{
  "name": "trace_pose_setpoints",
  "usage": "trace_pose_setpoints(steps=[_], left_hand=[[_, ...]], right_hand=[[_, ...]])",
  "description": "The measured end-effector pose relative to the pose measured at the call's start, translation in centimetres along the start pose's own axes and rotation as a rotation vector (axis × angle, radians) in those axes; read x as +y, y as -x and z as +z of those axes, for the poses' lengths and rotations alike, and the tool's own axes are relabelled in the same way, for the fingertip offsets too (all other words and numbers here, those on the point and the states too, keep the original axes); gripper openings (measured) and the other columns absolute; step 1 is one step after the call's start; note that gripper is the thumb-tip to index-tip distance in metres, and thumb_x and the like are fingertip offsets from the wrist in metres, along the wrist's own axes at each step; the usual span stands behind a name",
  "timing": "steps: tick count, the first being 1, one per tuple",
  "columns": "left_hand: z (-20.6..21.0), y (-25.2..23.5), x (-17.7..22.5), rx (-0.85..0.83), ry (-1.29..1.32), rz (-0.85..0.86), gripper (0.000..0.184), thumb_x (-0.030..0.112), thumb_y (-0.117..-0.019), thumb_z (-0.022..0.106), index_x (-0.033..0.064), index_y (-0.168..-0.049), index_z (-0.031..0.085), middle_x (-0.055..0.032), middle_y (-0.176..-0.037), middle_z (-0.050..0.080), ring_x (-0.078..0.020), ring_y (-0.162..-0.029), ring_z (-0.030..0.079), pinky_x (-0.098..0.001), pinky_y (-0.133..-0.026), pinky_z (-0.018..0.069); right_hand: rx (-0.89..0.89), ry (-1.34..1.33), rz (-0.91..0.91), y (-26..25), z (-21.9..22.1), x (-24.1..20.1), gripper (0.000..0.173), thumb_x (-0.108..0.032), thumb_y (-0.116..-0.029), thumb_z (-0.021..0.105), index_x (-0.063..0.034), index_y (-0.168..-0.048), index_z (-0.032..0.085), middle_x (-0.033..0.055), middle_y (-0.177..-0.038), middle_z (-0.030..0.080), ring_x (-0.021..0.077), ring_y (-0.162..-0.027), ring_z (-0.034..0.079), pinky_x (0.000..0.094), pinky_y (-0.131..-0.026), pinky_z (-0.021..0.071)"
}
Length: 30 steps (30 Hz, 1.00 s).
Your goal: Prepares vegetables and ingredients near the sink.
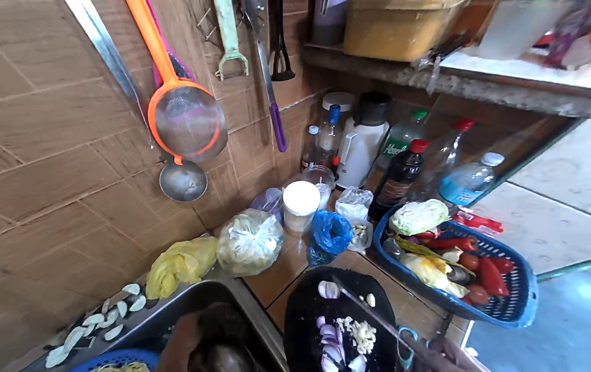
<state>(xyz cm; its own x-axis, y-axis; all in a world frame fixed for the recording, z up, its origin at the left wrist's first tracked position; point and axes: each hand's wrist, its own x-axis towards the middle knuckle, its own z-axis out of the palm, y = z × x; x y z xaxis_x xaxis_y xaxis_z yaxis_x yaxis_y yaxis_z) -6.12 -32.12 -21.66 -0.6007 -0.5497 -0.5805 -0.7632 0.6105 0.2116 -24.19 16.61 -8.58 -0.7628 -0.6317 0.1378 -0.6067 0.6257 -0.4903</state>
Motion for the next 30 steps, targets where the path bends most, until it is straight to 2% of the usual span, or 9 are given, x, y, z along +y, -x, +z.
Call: trace_pose_setpoints(steps=[3, 7, 11, 15, 19, 21, 23, 26, 30], left_hand=[[-0.9, 0.4, -0.6, -0.007, 0.066, 0.067, 0.038, 0.026, -0.1018, 0.063, 0.0021, -0.132, 0.066, -0.0244, -0.129, 0.066, -0.0405, -0.127, 0.060, -0.0579, -0.112, 0.0423], [-2.7, 2.5, -0.9, 0.018, 0.240, 0.029, 0.034, 0.025, -0.1034, 0.062, -0.0005, -0.125, 0.066, -0.0238, -0.124, 0.067, -0.0375, -0.120, 0.063, -0.0553, -0.108, 0.0457], [-4.3, 4.8, -1.8, 0.208, 0.533, 0.007, 0.030, 0.019, -0.1067, 0.055, -0.0037, -0.124, 0.063, -0.0227, -0.115, 0.067, -0.0317, -0.107, 0.066, -0.0500, -0.099, 0.0516], [-6.7, 7.7, 0.4, 0.377, 0.670, -0.002, 0.028, 0.016, -0.1092, 0.048, -0.0053, -0.124, 0.059, -0.0212, -0.110, 0.065, -0.0269, -0.097, 0.066, -0.0455, -0.089, 0.0543], [-7.9, 11.7, 2.6, 0.437, 0.908, -0.059, 0.031, 0.018, -0.1124, 0.039, -0.0038, -0.130, 0.053, -0.0210, -0.114, 0.062, -0.0248, -0.095, 0.066, -0.0430, -0.082, 0.0578], [-8.1, 13.7, 3.8, 0.477, 1.140, -0.105, 0.035, 0.020, -0.1137, 0.035, -0.0027, -0.137, 0.048, -0.0216, -0.120, 0.061, -0.0252, -0.100, 0.068, -0.0427, -0.083, 0.0597], [-8.0, 15.2, 5.1, 0.513, 1.360, -0.146, 0.037, 0.022, -0.1140, 0.033, -0.0016, -0.140, 0.045, -0.0207, -0.118, 0.062, -0.0248, -0.097, 0.068, -0.0419, -0.081, 0.0596], [-7.8, 16.8, 6.5, 0.538, 1.609, -0.224, 0.036, 0.023, -0.1138, 0.033, -0.0011, -0.136, 0.048, -0.0156, -0.103, 0.063, -0.0206, -0.084, 0.065, -0.0372, -0.072, 0.0571], [-9.2, 19.6, 5.1, 0.539, 2.026, -0.286, 0.039, 0.028, -0.1130, 0.033, -0.0037, -0.123, 0.054, -0.0181, -0.095, 0.066, -0.0251, -0.081, 0.067, -0.0424, -0.072, 0.0588]], right_hand=[[-0.034, 0.016, 0.168, -0.8, -0.7, 1.6, 0.039, -0.010, -0.0911, 0.061, -0.0110, -0.128, 0.074, 0.0264, -0.105, 0.068, 0.0374, -0.080, 0.068, 0.0555, -0.066, 0.0552], [-0.139, 0.109, 0.363, -0.6, -0.6, 5.2, 0.043, -0.015, -0.0927, 0.062, -0.0111, -0.135, 0.070, 0.0313, -0.121, 0.066, 0.0482, -0.105, 0.066, 0.0670, -0.085, 0.0508], [-0.170, 0.215, 0.504, -0.9, 1.8, 7.6, 0.046, -0.017, -0.0948, 0.058, -0.0184, -0.140, 0.066, 0.0307, -0.133, 0.060, 0.0486, -0.113, 0.064, 0.0676, -0.089, 0.0502], [-0.167, 0.163, 0.496, -1.7, 4.1, 8.3, 0.044, -0.026, -0.1022, 0.056, -0.0134, -0.145, 0.061, 0.0342, -0.143, 0.052, 0.0529, -0.121, 0.060, 0.0688, -0.094, 0.0497], [-0.172, 0.125, 0.430, -2.8, 4.7, 8.3, 0.047, -0.026, -0.1034, 0.057, -0.0061, -0.146, 0.058, 0.0382, -0.144, 0.049, 0.0583, -0.130, 0.050, 0.0716, -0.105, 0.0404], [-0.100, 0.098, 0.292, -3.6, 3.9, 6.5, 0.052, -0.027, -0.1005, 0.061, -0.0017, -0.145, 0.057, 0.0423, -0.144, 0.046, 0.0629, -0.132, 0.045, 0.0757, -0.106, 0.0353], [0.030, 0.024, 0.049, -5.1, 3.2, 2.8, 0.050, -0.028, -0.0979, 0.064, 0.0008, -0.139, 0.062, 0.0416, -0.137, 0.053, 0.0615, -0.126, 0.051, 0.0737, -0.103, 0.0398], [0.159, -0.137, -0.341, -9.2, 4.0, -5.6, 0.039, -0.030, -0.0977, 0.060, -0.0029, -0.123, 0.074, 0.0275, -0.116, 0.070, 0.0472, -0.109, 0.067, 0.0624, -0.093, 0.0540], [-0.024, -0.311, -0.717, -13.3, 5.2, -21.9, 0.031, -0.031, -0.1021, 0.059, -0.0120, -0.117, 0.078, 0.0111, -0.107, 0.075, 0.0303, -0.104, 0.071, 0.0516, -0.092, 0.0577]])
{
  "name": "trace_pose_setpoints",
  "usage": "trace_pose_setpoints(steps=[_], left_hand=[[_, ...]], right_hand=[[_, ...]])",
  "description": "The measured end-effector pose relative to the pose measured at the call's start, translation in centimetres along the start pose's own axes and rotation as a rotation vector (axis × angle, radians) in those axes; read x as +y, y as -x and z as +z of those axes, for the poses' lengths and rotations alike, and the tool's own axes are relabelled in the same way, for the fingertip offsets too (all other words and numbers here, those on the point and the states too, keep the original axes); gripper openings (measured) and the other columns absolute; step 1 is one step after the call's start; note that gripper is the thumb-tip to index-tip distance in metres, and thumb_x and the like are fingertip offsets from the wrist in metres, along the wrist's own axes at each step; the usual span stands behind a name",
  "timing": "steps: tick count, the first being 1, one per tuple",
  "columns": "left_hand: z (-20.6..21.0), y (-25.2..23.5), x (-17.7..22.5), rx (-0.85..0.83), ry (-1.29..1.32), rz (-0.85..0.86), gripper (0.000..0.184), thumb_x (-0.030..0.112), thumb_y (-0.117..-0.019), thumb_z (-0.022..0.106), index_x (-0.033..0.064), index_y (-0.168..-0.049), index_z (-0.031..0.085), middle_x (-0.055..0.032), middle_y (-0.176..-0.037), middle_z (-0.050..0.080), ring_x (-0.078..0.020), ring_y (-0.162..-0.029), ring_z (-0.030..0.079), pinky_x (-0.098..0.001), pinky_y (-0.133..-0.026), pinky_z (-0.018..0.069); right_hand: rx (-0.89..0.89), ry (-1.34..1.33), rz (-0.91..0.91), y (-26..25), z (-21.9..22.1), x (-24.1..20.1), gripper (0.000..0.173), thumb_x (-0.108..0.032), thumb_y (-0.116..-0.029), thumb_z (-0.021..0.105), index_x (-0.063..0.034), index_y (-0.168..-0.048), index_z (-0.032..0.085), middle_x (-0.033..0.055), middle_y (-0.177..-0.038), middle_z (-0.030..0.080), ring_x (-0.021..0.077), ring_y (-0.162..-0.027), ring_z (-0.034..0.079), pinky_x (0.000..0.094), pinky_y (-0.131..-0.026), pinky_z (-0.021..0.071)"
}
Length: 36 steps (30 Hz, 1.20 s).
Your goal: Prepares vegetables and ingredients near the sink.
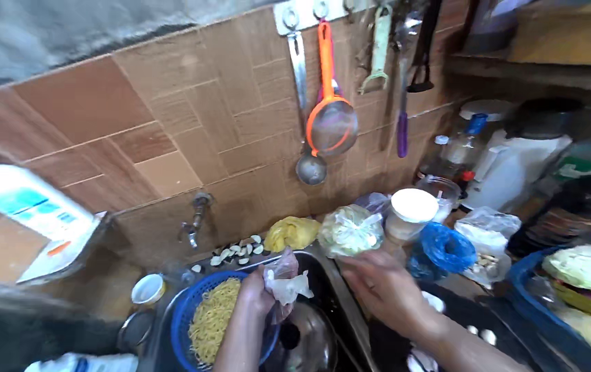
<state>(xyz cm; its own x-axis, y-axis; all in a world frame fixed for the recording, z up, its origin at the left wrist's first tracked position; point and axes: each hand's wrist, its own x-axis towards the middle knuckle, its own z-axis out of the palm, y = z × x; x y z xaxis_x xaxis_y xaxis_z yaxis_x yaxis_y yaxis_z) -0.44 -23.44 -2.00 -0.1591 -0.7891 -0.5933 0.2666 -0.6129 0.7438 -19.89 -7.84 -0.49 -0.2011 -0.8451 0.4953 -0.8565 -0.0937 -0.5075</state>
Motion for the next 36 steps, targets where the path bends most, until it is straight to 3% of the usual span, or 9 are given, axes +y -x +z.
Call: trace_pose_setpoints(steps=[4, 10, 14, 20, 25, 28, 32, 34, 36], left_hand=[[-3.5, -0.9, 3.0, 0.021, 0.132, 0.038, 0.034, 0.026, -0.1119, 0.034, 0.0058, -0.093, 0.053, -0.0054, -0.064, 0.053, -0.0145, -0.052, 0.054, -0.0313, -0.049, 0.0506], [-9.9, -7.3, 6.2, -0.033, 0.025, 0.205, 0.020, 0.014, -0.1103, 0.036, 0.0085, -0.098, 0.050, -0.0005, -0.066, 0.050, -0.0069, -0.048, 0.042, -0.0212, -0.045, 0.0400], [-10.2, -8.6, 8.5, 0.037, 0.136, 0.131, 0.022, 0.018, -0.1097, 0.043, 0.0043, -0.098, 0.056, -0.0037, -0.065, 0.051, -0.0070, -0.043, 0.043, -0.0191, -0.039, 0.0388], [-9.3, -11.0, 8.0, -0.039, -0.342, 0.282, 0.027, 0.020, -0.1065, 0.053, -0.0037, -0.116, 0.061, -0.0137, -0.090, 0.063, -0.0208, -0.075, 0.060, -0.0387, -0.067, 0.0531], [-11.2, -8.6, 9.6, 0.209, -0.513, 0.254, 0.030, 0.022, -0.1062, 0.056, -0.0054, -0.115, 0.064, -0.0184, -0.094, 0.066, -0.0256, -0.078, 0.063, -0.0447, -0.073, 0.0544], [-14.2, -9.4, 9.5, 0.214, -0.180, 0.257, 0.028, 0.019, -0.1084, 0.047, -0.0044, -0.115, 0.062, -0.0165, -0.088, 0.065, -0.0242, -0.074, 0.064, -0.0442, -0.067, 0.0566], [-14.9, -9.9, 7.6, 0.165, 0.207, 0.145, 0.026, 0.026, -0.1097, 0.043, 0.0040, -0.107, 0.056, -0.0082, -0.078, 0.059, -0.0180, -0.064, 0.059, -0.0367, -0.059, 0.0545], [-14.1, -10.2, 5.9, 0.202, -0.020, 0.216, 0.019, 0.015, -0.1080, 0.049, 0.0044, -0.124, 0.054, -0.0112, -0.096, 0.057, -0.0197, -0.080, 0.060, -0.0376, -0.070, 0.0551], [-14.0, -10.4, 4.4, 0.134, -0.408, 0.440, 0.052, 0.002, -0.0961, 0.064, -0.0031, -0.145, 0.045, -0.0219, -0.134, 0.058, -0.0258, -0.120, 0.060, -0.0421, -0.101, 0.0519]], right_hand=[[-0.370, -0.109, -0.160, -12.1, 6.7, -12.6, 0.037, -0.032, -0.1077, 0.052, -0.0166, -0.138, 0.066, 0.0117, -0.136, 0.064, 0.0310, -0.132, 0.056, 0.0513, -0.111, 0.0453], [-0.400, 0.116, -0.349, -20.9, 19.9, -19.1, 0.049, -0.030, -0.1093, 0.050, -0.0183, -0.157, 0.045, 0.0053, -0.169, 0.032, 0.0324, -0.159, 0.016, 0.0646, -0.125, 0.0118], [-0.217, 0.144, 0.120, -21.9, 19.9, -13.7, 0.057, -0.017, -0.1037, 0.058, -0.0101, -0.158, 0.041, 0.0177, -0.159, 0.044, 0.0414, -0.148, 0.039, 0.0696, -0.115, 0.0316], [-0.754, -0.679, 0.769, -16.4, 24.0, -10.8, 0.057, -0.042, -0.1130, 0.031, -0.0008, -0.149, 0.046, 0.0267, -0.144, 0.054, 0.0405, -0.131, 0.055, 0.0608, -0.104, 0.0468], [-0.823, -0.555, 0.643, -15.4, 26.5, -13.2, 0.054, -0.036, -0.1120, 0.040, 0.0063, -0.143, 0.051, 0.0291, -0.142, 0.055, 0.0382, -0.130, 0.056, 0.0534, -0.110, 0.0436], [-0.964, -0.567, 0.553, -16.2, 26.9, -15.1, 0.052, -0.041, -0.1072, 0.053, 0.0020, -0.136, 0.058, 0.0250, -0.131, 0.061, 0.0343, -0.117, 0.062, 0.0536, -0.099, 0.0502], [-0.973, -0.325, 0.323, -17.0, 26.5, -16.3, 0.048, -0.029, -0.1080, 0.050, 0.0025, -0.144, 0.054, 0.0277, -0.145, 0.054, 0.0397, -0.138, 0.051, 0.0575, -0.115, 0.0381], [-0.975, -0.230, 0.255, -17.7, 25.7, -16.3, 0.042, -0.025, -0.1101, 0.045, 0.0034, -0.138, 0.058, 0.0266, -0.141, 0.058, 0.0397, -0.136, 0.053, 0.0583, -0.114, 0.0390], [-1.013, -0.163, 0.126, -18.3, 24.6, -16.2, 0.038, -0.021, -0.1073, 0.051, 0.0046, -0.133, 0.062, 0.0270, -0.138, 0.060, 0.0408, -0.133, 0.055, 0.0599, -0.112, 0.0404]])
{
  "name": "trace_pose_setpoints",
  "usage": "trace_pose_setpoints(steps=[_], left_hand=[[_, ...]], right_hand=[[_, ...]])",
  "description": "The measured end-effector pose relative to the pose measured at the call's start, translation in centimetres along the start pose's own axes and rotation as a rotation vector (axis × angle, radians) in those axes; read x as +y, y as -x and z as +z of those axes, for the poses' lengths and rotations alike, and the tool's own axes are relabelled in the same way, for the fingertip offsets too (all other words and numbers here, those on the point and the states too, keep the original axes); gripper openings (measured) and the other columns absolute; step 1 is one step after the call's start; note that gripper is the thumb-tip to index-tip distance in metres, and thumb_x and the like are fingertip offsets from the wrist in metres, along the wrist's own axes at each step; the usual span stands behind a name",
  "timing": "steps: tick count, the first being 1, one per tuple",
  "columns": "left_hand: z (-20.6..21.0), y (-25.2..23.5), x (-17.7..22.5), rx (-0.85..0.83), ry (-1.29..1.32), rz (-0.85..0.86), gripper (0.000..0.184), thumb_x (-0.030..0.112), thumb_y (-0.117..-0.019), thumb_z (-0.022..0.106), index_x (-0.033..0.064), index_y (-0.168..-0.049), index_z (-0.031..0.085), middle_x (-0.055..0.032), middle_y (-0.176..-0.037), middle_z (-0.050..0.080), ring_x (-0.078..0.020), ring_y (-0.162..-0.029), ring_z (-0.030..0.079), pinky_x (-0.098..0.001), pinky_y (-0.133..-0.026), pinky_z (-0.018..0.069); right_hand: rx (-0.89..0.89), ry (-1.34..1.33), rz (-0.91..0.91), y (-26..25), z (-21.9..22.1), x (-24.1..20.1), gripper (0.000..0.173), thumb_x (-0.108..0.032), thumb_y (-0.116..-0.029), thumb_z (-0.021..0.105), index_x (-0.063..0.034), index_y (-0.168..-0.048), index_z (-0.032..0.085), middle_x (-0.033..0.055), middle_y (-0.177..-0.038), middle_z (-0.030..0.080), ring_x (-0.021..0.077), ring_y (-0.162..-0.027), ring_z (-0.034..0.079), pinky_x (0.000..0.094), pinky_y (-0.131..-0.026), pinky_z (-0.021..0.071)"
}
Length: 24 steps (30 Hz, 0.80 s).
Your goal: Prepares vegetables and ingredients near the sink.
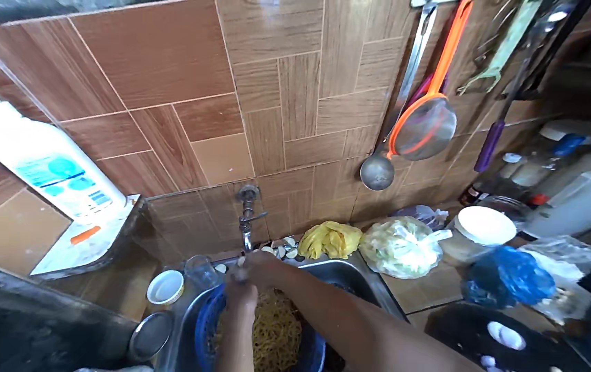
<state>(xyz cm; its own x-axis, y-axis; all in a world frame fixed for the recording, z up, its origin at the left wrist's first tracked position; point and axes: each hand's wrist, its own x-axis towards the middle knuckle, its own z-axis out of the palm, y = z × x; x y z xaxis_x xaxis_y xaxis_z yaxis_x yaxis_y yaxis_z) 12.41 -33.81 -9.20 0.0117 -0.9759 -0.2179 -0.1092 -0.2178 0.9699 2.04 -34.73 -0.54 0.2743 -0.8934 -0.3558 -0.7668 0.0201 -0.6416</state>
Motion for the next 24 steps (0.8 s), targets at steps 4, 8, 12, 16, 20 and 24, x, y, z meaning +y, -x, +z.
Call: trace_pose_setpoints(steps=[4, 8, 12, 16, 20, 24], left_hand=[[0.5, 0.5, 1.7, -0.261, -0.446, 0.133, 0.051, 0.012, -0.0953, 0.069, -0.0042, -0.141, 0.052, -0.0222, -0.133, 0.061, -0.0284, -0.126, 0.059, -0.0454, -0.108, 0.0476], [0.1, -0.8, 3.4, -0.103, -0.505, 0.033, 0.028, 0.018, -0.1043, 0.059, -0.0048, -0.119, 0.067, -0.0225, -0.116, 0.069, -0.0314, -0.111, 0.065, -0.0498, -0.100, 0.0501], [-0.5, -0.6, 3.8, -0.088, -0.509, 0.024, 0.023, 0.014, -0.1022, 0.060, -0.0048, -0.113, 0.068, -0.0206, -0.108, 0.069, -0.0285, -0.102, 0.065, -0.0487, -0.092, 0.0520], [0.4, 1.7, 3.8, -0.190, -0.514, 0.152, 0.016, 0.010, -0.0971, 0.067, -0.0030, -0.107, 0.071, -0.0154, -0.102, 0.070, -0.0218, -0.096, 0.066, -0.0428, -0.090, 0.0527], [1.2, 5.3, 4.5, -0.264, -0.432, 0.241, 0.026, 0.006, -0.0991, 0.063, -0.0063, -0.122, 0.064, -0.0184, -0.109, 0.069, -0.0211, -0.099, 0.066, -0.0387, -0.092, 0.0538], [3.6, 10.0, 4.2, -0.363, -0.455, 0.315, 0.026, 0.009, -0.1007, 0.060, -0.0062, -0.121, 0.062, -0.0177, -0.107, 0.071, -0.0232, -0.096, 0.070, -0.0424, -0.090, 0.0569]], right_hand=[[0.023, 0.152, 0.025, 2.2, -2.5, 0.2, 0.032, -0.011, -0.1030, 0.058, 0.0034, -0.131, 0.064, 0.0269, -0.135, 0.062, 0.0424, -0.130, 0.057, 0.0608, -0.109, 0.0431], [0.392, -0.156, 0.149, 4.0, -5.4, -0.4, 0.035, -0.010, -0.1012, 0.059, 0.0012, -0.134, 0.059, 0.0274, -0.130, 0.063, 0.0432, -0.123, 0.061, 0.0607, -0.102, 0.0495], [0.444, 0.128, 0.164, 5.7, -6.7, -4.7, 0.061, -0.025, -0.0871, 0.077, 0.0031, -0.136, 0.055, 0.0251, -0.135, 0.058, 0.0413, -0.129, 0.055, 0.0605, -0.105, 0.0447], [0.154, 0.038, -0.038, 7.5, -6.6, -5.8, 0.033, -0.027, -0.1053, 0.056, 0.0030, -0.103, 0.068, 0.0211, -0.102, 0.068, 0.0345, -0.097, 0.067, 0.0567, -0.082, 0.0531], [0.055, 0.076, -0.034, 9.9, -6.2, 1.2, 0.041, -0.013, -0.0964, 0.068, 0.0032, -0.133, 0.060, 0.0287, -0.123, 0.064, 0.0441, -0.115, 0.062, 0.0646, -0.095, 0.0486], [0.081, -0.008, -0.133, 13.7, -2.2, 8.5, 0.041, -0.020, -0.1003, 0.067, 0.0050, -0.132, 0.062, 0.0292, -0.128, 0.064, 0.0442, -0.124, 0.060, 0.0624, -0.109, 0.0424]])
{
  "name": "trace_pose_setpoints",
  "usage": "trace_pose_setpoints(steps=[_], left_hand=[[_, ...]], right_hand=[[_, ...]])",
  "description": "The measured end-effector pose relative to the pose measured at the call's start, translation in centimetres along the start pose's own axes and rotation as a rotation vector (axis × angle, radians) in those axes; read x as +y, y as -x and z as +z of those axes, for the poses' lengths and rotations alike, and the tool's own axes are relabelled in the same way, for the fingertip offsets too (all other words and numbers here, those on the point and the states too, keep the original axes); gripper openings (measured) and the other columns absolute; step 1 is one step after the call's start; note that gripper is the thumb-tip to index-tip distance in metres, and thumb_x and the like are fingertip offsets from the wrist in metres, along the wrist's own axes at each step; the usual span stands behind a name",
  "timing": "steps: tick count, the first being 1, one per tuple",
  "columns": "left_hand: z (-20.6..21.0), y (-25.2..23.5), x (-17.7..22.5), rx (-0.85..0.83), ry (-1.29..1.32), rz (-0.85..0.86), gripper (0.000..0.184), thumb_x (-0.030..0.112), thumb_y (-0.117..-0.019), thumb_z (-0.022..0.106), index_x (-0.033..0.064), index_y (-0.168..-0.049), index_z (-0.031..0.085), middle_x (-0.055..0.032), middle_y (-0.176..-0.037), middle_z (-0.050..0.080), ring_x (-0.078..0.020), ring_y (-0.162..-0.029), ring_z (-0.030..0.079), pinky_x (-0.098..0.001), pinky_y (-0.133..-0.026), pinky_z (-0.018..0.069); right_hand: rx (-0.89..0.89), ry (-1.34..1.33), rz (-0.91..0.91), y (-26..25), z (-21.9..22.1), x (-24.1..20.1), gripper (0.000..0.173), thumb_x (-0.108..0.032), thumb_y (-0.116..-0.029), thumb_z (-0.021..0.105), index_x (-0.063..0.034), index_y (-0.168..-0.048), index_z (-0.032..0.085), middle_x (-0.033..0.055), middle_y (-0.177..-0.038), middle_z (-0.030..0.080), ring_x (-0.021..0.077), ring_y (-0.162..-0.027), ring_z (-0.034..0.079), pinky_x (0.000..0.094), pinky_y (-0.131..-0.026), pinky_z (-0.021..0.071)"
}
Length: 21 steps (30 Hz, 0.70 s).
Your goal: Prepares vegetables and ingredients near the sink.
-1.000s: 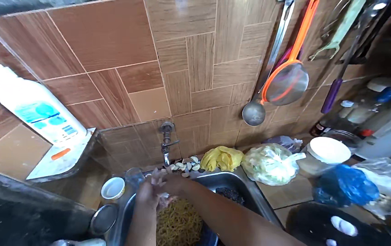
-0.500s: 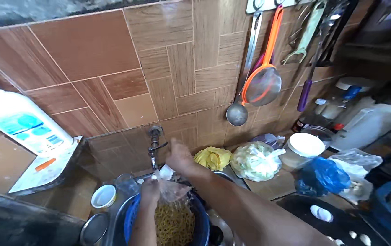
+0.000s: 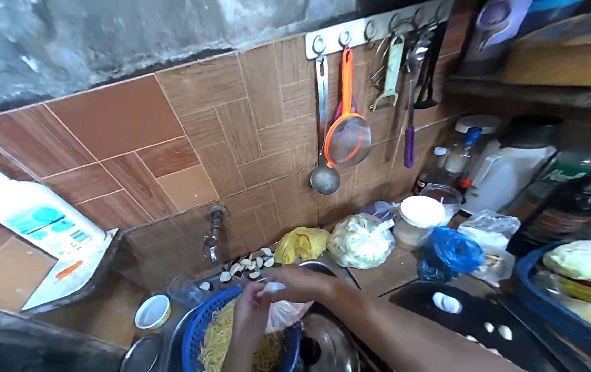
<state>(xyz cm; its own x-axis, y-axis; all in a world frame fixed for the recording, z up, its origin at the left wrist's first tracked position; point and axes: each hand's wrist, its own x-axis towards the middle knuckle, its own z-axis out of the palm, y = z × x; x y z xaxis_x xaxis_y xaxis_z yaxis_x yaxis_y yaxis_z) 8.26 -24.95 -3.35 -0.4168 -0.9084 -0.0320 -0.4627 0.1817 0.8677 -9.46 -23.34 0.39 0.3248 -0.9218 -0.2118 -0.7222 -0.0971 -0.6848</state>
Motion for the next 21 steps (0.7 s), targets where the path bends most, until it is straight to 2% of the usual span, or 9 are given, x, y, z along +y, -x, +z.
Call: trace_pose_setpoints(steps=[1, 3, 5, 8, 11, 14, 17, 19, 21], left_hand=[[0.9, 0.8, 0.4, -0.031, -0.068, 0.046, 0.026, 0.013, -0.1015, 0.060, -0.0044, -0.120, 0.064, -0.0164, -0.102, 0.071, -0.0234, -0.092, 0.070, -0.0433, -0.087, 0.0575], [2.3, 2.3, 2.0, -0.154, -0.268, 0.063, 0.031, 0.021, -0.1057, 0.054, -0.0009, -0.125, 0.064, -0.0179, -0.101, 0.071, -0.0290, -0.093, 0.070, -0.0491, -0.088, 0.0557], [4.1, 4.1, 3.3, -0.246, -0.428, 0.058, 0.034, 0.026, -0.1093, 0.046, -0.0001, -0.123, 0.064, -0.0194, -0.102, 0.070, -0.0332, -0.097, 0.069, -0.0525, -0.091, 0.0541], [6.4, 6.5, 2.7, -0.248, -0.479, 0.058, 0.040, 0.027, -0.1107, 0.041, -0.0033, -0.119, 0.066, -0.0226, -0.102, 0.070, -0.0370, -0.099, 0.069, -0.0549, -0.092, 0.0528], [7.8, 8.7, 1.0, -0.269, -0.453, 0.115, 0.037, 0.022, -0.1087, 0.045, -0.0058, -0.114, 0.068, -0.0246, -0.104, 0.070, -0.0385, -0.100, 0.069, -0.0552, -0.093, 0.0530], [8.3, 9.5, 0.7, -0.392, -0.498, 0.096, 0.029, 0.022, -0.1037, 0.056, -0.0015, -0.116, 0.069, -0.0212, -0.107, 0.071, -0.0354, -0.103, 0.070, -0.0535, -0.096, 0.0537], [8.2, 9.5, 1.7, -0.328, -0.343, 0.067, 0.027, 0.021, -0.0972, 0.069, -0.0012, -0.114, 0.070, -0.0172, -0.106, 0.072, -0.0285, -0.099, 0.071, -0.0478, -0.095, 0.0559], [8.6, 9.5, 2.8, -0.162, -0.088, 0.152, 0.028, 0.020, -0.0921, 0.073, -0.0015, -0.108, 0.068, -0.0113, -0.095, 0.070, -0.0195, -0.085, 0.070, -0.0389, -0.082, 0.0584], [8.9, 9.1, 5.0, -0.043, 0.118, 0.170, 0.036, 0.021, -0.0872, 0.078, -0.0018, -0.111, 0.065, -0.0079, -0.092, 0.069, -0.0153, -0.078, 0.070, -0.0345, -0.073, 0.0611]], right_hand=[[0.044, 0.023, -0.015, 1.6, 0.4, 0.6, 0.034, -0.021, -0.1042, 0.061, 0.0048, -0.126, 0.067, 0.0283, -0.124, 0.067, 0.0433, -0.122, 0.061, 0.0607, -0.109, 0.0425], [0.058, 0.108, 0.011, 4.8, 0.0, 0.9, 0.033, -0.020, -0.1081, 0.052, 0.0043, -0.120, 0.070, 0.0282, -0.119, 0.069, 0.0440, -0.120, 0.063, 0.0615, -0.107, 0.0432], [0.036, 0.174, 0.082, 7.4, -0.7, 1.3, 0.032, -0.020, -0.1087, 0.050, 0.0028, -0.121, 0.069, 0.0280, -0.119, 0.068, 0.0448, -0.120, 0.062, 0.0642, -0.106, 0.0432], [0.068, 0.282, 0.226, 10.1, -2.2, 1.9, 0.032, -0.021, -0.1093, 0.049, -0.0015, -0.128, 0.067, 0.0251, -0.125, 0.068, 0.0431, -0.123, 0.061, 0.0643, -0.108, 0.0412], [0.072, 0.327, 0.249, 11.8, -2.9, 2.0, 0.031, -0.022, -0.1087, 0.051, -0.0059, -0.127, 0.069, 0.0226, -0.125, 0.068, 0.0421, -0.123, 0.061, 0.0661, -0.108, 0.0394], [0.017, 0.251, 0.199, 13.6, -2.7, -0.1, 0.028, -0.014, -0.1046, 0.055, -0.0059, -0.127, 0.070, 0.0232, -0.125, 0.068, 0.0426, -0.122, 0.061, 0.0671, -0.104, 0.0427], [-0.047, 0.205, 0.185, 15.1, -3.4, -3.1, 0.030, -0.021, -0.1052, 0.059, 0.0020, -0.121, 0.069, 0.0262, -0.119, 0.067, 0.0428, -0.116, 0.062, 0.0647, -0.099, 0.0452], [-0.030, 0.188, 0.194, 15.6, -3.4, -4.2, 0.033, -0.025, -0.1058, 0.058, 0.0028, -0.120, 0.069, 0.0267, -0.118, 0.067, 0.0428, -0.116, 0.061, 0.0647, -0.098, 0.0452], [0.048, 0.147, 0.228, 15.8, -3.4, -4.4, 0.032, -0.026, -0.1045, 0.060, 0.0027, -0.115, 0.070, 0.0260, -0.115, 0.067, 0.0421, -0.114, 0.062, 0.0647, -0.096, 0.0460]])
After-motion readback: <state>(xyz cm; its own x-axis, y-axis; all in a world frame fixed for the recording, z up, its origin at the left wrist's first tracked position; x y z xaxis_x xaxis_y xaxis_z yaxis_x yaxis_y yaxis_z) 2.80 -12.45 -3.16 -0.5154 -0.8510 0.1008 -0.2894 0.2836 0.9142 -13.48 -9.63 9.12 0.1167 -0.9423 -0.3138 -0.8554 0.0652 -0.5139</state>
